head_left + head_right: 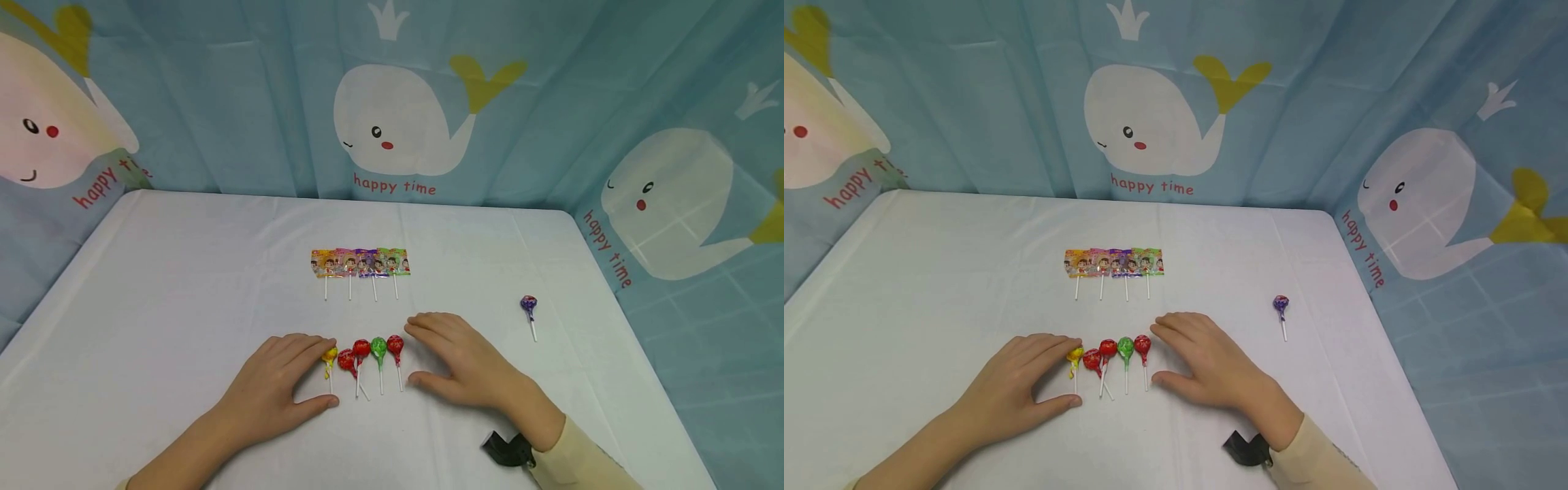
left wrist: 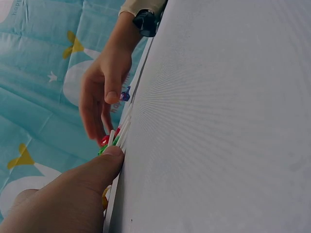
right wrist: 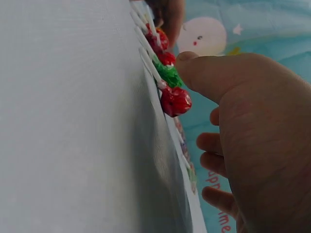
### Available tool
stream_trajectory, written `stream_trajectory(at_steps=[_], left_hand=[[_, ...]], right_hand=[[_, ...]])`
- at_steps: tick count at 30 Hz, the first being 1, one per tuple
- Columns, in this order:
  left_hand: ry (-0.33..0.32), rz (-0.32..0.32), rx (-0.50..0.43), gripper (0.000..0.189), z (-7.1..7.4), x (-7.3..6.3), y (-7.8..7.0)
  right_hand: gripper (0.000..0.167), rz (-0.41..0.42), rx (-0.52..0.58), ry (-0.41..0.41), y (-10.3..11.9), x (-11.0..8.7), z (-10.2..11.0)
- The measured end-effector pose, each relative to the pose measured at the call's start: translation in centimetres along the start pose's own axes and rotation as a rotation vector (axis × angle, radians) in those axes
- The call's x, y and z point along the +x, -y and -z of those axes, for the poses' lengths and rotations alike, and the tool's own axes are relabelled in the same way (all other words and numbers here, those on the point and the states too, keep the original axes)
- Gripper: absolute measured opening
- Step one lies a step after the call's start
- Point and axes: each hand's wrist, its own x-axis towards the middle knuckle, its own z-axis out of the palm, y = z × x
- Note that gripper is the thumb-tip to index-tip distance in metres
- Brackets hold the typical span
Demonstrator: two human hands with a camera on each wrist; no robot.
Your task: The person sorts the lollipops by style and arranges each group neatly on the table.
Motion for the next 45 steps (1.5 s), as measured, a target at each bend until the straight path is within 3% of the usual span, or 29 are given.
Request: stream_trajectory(at_steps=[45], left_hand=[[0.004,0.011,0.006,0.083,0.0,0.0,0.0]], right_hand=[[0.053,-0.163,-0.042,-0.034,-1.9,-1.9,3.4]])
